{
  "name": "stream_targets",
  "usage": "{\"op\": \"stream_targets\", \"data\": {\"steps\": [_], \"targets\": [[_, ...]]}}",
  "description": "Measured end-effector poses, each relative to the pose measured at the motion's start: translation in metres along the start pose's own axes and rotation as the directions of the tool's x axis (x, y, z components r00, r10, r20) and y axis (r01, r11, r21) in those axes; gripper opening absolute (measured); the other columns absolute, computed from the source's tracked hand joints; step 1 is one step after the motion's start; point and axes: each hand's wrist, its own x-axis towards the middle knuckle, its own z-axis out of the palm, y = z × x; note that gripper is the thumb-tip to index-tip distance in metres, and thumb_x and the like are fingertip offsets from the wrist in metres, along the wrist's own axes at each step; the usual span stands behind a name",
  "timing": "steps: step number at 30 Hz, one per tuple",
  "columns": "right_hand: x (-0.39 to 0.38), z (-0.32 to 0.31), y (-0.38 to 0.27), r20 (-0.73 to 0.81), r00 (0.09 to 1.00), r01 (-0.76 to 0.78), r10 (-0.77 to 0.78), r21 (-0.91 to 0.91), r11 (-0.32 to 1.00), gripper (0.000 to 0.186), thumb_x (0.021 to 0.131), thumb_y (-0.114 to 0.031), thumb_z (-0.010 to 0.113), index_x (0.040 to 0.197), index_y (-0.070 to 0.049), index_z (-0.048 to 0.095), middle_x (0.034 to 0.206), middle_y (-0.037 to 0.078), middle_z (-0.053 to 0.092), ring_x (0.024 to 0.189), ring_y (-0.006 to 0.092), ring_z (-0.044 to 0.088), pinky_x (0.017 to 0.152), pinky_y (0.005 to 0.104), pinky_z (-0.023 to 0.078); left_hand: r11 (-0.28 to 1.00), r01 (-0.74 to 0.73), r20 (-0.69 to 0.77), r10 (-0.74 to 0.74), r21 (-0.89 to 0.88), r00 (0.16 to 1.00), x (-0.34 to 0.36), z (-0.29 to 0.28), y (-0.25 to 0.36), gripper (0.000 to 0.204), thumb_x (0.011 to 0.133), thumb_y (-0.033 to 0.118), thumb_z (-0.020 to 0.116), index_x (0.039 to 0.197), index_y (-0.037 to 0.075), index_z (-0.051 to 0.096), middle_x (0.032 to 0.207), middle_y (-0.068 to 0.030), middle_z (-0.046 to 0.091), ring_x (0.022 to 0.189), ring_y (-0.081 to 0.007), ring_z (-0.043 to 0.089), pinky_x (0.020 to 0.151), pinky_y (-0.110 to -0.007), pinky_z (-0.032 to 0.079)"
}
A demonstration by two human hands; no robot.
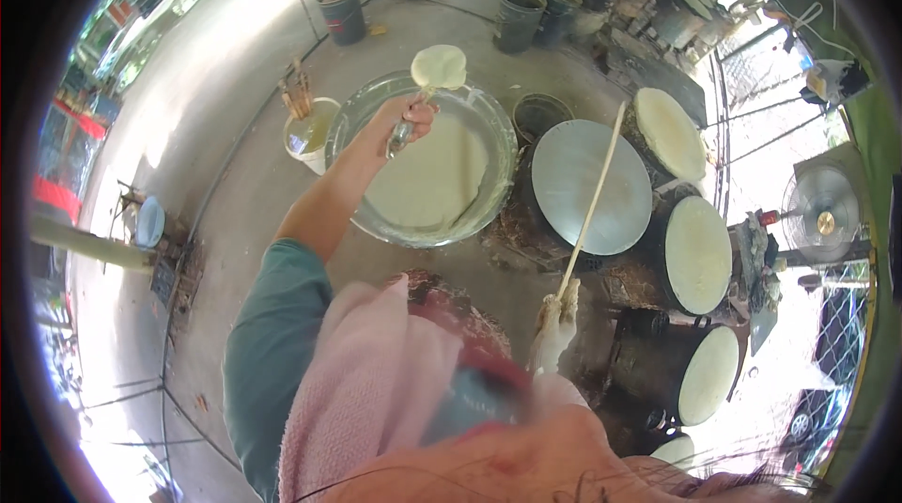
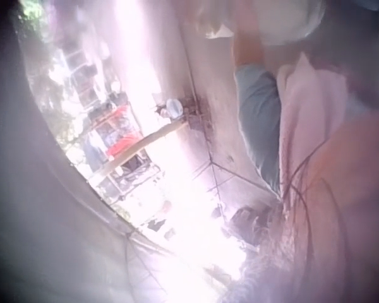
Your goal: The person spreads batter onto multiple circular griddles using a ladle, peels cooked thin sheets off with a wooden stick, and stacks them.
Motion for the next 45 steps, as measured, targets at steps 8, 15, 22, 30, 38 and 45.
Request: {"op": "stream_targets", "data": {"steps": [8,15,22,30,38,45], "targets": [[0.019,-0.075,0.029,-0.313,0.946,-0.109,0.089,-0.047,0.993,0.044,0.089,0.001,0.055,0.132,0.002,0.045,0.106,0.003,0.057,0.088,0.0083,0.055,0.076,0.0185,0.046,0.747,-0.051,0.134,-0.052,0.663,0.99,0.073,0.084,-0.047,0.026,0.097,0.022,0.041,0.084,0.001,0.048,0.054,0.0018,0.037,0.036,-0.0085,0.035,0.035,-0.022,0.027],[0.106,-0.128,-0.008,-0.261,0.95,-0.206,0.169,-0.125,0.97,0.045,0.091,-0.015,0.059,0.134,-0.009,0.047,0.088,-0.005,0.061,0.058,0.0004,0.047,0.049,0.015,0.039,0.793,0.552,0.215,-0.604,0.257,0.767,0.182,0.134,-0.144,0.028,0.098,0.023,0.041,0.101,-0.005,0.043,0.058,0.0086,0.037,0.035,-0.0009,0.03,0.036,-0.02,0.026],[0.203,-0.159,-0.038,-0.146,0.972,0.087,-0.184,-0.501,0.861,0.049,0.092,-0.016,0.055,0.137,-0.004,0.039,0.127,0.017,0.055,0.095,0.0204,0.061,0.084,0.029,0.048,0.838,0.153,0.097,-0.237,0.524,0.967,0.229,0.191,-0.296,0.029,0.096,0.026,0.046,0.095,-0.003,0.05,0.061,0.0032,0.04,0.044,-0.006,0.037,0.043,-0.022,0.032],[0.234,-0.18,0.005,-0.178,0.984,-0.116,-0.009,-0.68,0.724,0.044,0.093,-0.035,0.049,0.132,-0.014,0.049,0.097,0.013,0.067,0.081,0.0275,0.066,0.069,0.0381,0.05,-0.725,-0.225,0.71,0.475,0.65,0.52,0.282,0.082,-0.376,0.03,0.09,0.02,0.056,0.106,-0.005,0.052,0.081,-0.013,0.056,0.066,-0.0225,0.055,0.058,-0.034,0.047],[0.259,-0.139,-0.014,-0.131,0.991,-0.073,-0.026,-0.699,0.711,0.032,0.092,-0.022,0.054,0.122,-0.011,0.058,0.077,-0.001,0.063,0.061,0.0078,0.053,0.057,0.0255,0.045,-0.37,-0.341,0.501,0.566,0.864,0.655,0.231,0.073,-0.271,0.038,0.084,0.025,0.062,0.113,0.003,0.053,0.102,-0.0204,0.059,0.097,-0.0347,0.056,0.071,-0.042,0.048],[0.268,-0.079,-0.012,-0.164,0.903,-0.427,0.397,-0.446,0.787,0.033,0.088,-0.026,0.06,0.109,-0.002,0.064,0.076,0.002,0.064,0.07,0.0076,0.056,0.063,0.0225,0.045,0.22,-0.168,0.093,0.312,0.961,0.945,0.205,0.0,-0.238,0.035,0.09,0.018,0.056,0.121,0.003,0.047,0.105,-0.0146,0.056,0.07,-0.0198,0.055,0.066,-0.024,0.046]]}}
